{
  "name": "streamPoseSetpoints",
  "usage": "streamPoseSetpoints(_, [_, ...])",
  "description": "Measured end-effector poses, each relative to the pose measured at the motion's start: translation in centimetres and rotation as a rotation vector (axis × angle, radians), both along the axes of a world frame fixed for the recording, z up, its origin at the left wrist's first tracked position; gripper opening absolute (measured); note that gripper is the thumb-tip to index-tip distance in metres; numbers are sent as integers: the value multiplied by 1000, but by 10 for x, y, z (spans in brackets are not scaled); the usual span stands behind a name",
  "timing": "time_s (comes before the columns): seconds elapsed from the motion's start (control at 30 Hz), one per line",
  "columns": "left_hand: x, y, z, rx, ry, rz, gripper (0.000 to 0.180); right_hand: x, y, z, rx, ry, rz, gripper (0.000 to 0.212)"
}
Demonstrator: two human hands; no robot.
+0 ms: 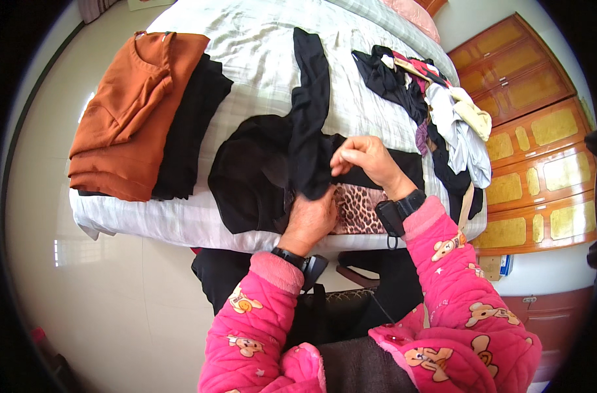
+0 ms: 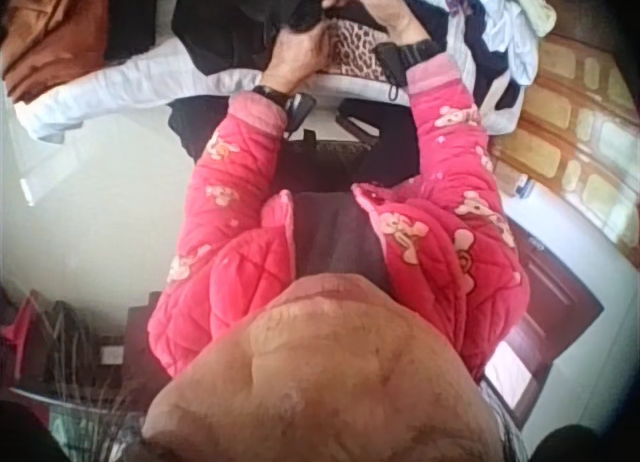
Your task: The person folds a black long-sleeved top with a leopard print panel on a bed. They smooth the garment, fold the sleeves inward, fold the body in half, and place the folded item on a stack of other folded clothes.
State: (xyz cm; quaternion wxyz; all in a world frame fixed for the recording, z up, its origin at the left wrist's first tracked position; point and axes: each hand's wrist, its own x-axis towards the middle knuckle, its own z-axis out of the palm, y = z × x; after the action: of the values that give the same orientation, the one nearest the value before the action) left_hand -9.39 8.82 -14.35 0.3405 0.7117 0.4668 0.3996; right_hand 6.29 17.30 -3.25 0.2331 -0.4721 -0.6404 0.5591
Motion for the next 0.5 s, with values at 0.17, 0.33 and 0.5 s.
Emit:
streamPoseSetpoints(0.17, [2,0,-3,256,-52,110,28,-8,33,-32,176,-190,-341,18])
streamPoseSetpoints(0.33, [3,1,-5,258,-45,107,28,-38,88,-66,614,-612,-379,33])
streamPoseSetpoints(0.5, [3,3,-7,260,-73,104,27,-31,113,-52,375,-419,-370,30])
